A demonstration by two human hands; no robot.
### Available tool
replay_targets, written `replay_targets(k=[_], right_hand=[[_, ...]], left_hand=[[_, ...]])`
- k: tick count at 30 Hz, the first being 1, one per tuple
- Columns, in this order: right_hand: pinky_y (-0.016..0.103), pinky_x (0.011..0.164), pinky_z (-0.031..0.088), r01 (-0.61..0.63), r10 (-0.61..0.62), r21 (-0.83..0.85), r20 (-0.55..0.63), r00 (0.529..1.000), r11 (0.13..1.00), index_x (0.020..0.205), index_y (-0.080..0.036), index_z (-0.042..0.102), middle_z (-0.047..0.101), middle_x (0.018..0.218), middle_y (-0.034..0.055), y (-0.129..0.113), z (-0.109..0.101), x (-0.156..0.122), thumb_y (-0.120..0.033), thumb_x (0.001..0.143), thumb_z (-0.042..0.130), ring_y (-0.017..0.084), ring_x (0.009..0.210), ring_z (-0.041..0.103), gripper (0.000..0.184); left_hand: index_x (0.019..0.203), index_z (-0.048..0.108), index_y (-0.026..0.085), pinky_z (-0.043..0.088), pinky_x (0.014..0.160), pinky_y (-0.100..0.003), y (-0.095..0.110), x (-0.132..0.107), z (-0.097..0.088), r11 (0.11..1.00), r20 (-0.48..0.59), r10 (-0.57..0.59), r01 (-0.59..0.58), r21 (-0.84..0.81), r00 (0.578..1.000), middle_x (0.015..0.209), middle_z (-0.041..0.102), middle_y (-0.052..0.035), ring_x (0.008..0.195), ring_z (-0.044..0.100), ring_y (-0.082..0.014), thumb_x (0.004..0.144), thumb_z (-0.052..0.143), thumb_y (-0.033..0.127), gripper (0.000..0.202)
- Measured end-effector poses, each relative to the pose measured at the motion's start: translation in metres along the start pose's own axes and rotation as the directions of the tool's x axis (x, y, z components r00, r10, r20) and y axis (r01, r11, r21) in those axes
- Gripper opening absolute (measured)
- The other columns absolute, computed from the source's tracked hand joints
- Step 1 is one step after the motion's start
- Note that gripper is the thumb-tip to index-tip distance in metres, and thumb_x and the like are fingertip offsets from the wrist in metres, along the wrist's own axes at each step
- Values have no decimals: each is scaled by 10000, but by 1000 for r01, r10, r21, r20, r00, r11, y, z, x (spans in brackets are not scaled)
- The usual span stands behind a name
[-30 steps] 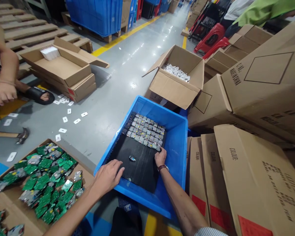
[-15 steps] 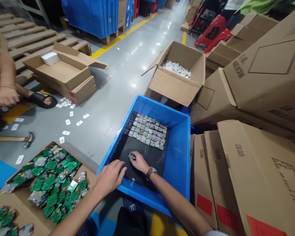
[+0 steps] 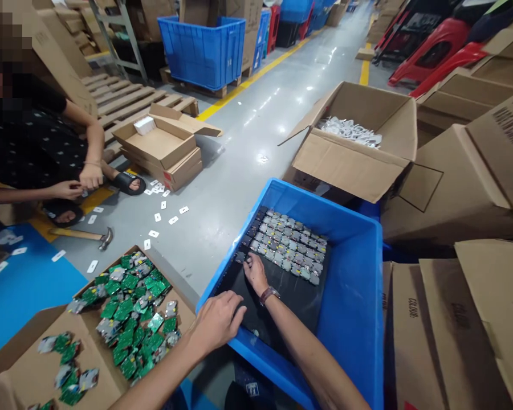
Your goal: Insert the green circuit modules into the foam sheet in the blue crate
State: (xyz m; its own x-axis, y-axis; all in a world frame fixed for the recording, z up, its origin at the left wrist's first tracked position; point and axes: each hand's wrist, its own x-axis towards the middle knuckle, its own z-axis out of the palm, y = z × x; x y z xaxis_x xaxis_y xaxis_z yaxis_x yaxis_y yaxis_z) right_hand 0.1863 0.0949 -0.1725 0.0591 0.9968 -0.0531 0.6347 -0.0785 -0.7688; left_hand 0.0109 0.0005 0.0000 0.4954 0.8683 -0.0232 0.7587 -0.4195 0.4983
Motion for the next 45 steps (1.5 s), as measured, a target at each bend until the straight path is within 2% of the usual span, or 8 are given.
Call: replay_targets(k=[12, 19, 25, 30, 34, 38, 42, 45], right_hand=[[319, 778, 481, -94, 92, -162, -19, 996, 982, 1265, -214, 582, 662, 967, 75, -22, 8, 10, -356, 930, 539, 231, 924, 647, 367], [326, 737, 515, -83, 85, 47, -28, 996, 995, 1234, -155, 613, 671, 850, 48, -35, -2, 1, -405, 860, 583, 212, 784, 644, 451], [344, 739, 558, -23, -9, 316, 98, 995, 949, 1187, -162, 657, 715, 910, 78, -82, -45, -48, -498, 877, 587, 207, 777, 669, 462], [361, 779, 564, 48, -112, 312, 190, 975, 949, 1111, -222, 708, 741, 950, 63, -127, -98, -111, -549, 930, 537, 218, 819, 680, 411], [403, 910, 547, 182, -216, 126, 361, 907, 975, 1196, -272, 694, 735, 1080, 70, -132, -125, -167, -580, 897, 592, 258, 977, 681, 441], [451, 954, 530, 359, -280, -130, 410, 868, 924, 1252, -272, 657, 706, 1145, 112, -120, -125, -194, -614, 881, 593, 307, 1060, 659, 508], [430, 864, 555, 417, -298, -288, 379, 876, 862, 1243, -246, 630, 708, 1067, 123, -114, -112, -195, -617, 911, 534, 305, 987, 685, 508], [399, 804, 563, 432, -300, -335, 378, 876, 838, 1236, -255, 616, 712, 1067, 107, -115, -109, -195, -612, 913, 520, 292, 966, 697, 491]], left_hand=[[1026, 653, 217, 565, 761, -350, 1, 0, 1, 1000, 19, -7, 7, 1, 1000, 976, 710, -64, 896, 694, -235, 1006, 448, 304, 224], [999, 662, 223, 568, 765, -328, -1, -1, 4, 1000, -8, -1, 1, -11, 1000, 963, 707, -68, 895, 695, -226, 989, 482, 300, 196], [1041, 659, 211, 581, 810, -350, 0, -1, 4, 983, -124, 67, -87, -162, 990, 1000, 719, -77, 935, 699, -228, 988, 495, 295, 192], [1056, 666, 214, 569, 918, -343, -15, -27, -14, 901, -365, 81, -224, -371, 928, 1055, 724, -89, 1006, 690, -195, 1004, 469, 286, 216], [1106, 640, 202, 563, 944, -416, -67, -83, -26, 913, -549, -333, 117, -390, 767, 1088, 698, -105, 1009, 677, -222, 989, 473, 361, 258], [1213, 584, 157, 585, 843, -403, -113, -170, -17, 743, -482, -667, 559, -369, 569, 1094, 665, -124, 969, 666, -234, 987, 404, 373, 361], [1168, 627, 146, 556, 883, -415, -119, -236, 12, 653, -356, -752, 702, -285, 555, 1042, 670, -114, 987, 649, -257, 935, 487, 335, 331], [1202, 638, 157, 506, 957, -436, -112, -249, 33, 637, -264, -767, 743, -207, 585, 1074, 663, -116, 1074, 603, -285, 913, 540, 339, 356]])
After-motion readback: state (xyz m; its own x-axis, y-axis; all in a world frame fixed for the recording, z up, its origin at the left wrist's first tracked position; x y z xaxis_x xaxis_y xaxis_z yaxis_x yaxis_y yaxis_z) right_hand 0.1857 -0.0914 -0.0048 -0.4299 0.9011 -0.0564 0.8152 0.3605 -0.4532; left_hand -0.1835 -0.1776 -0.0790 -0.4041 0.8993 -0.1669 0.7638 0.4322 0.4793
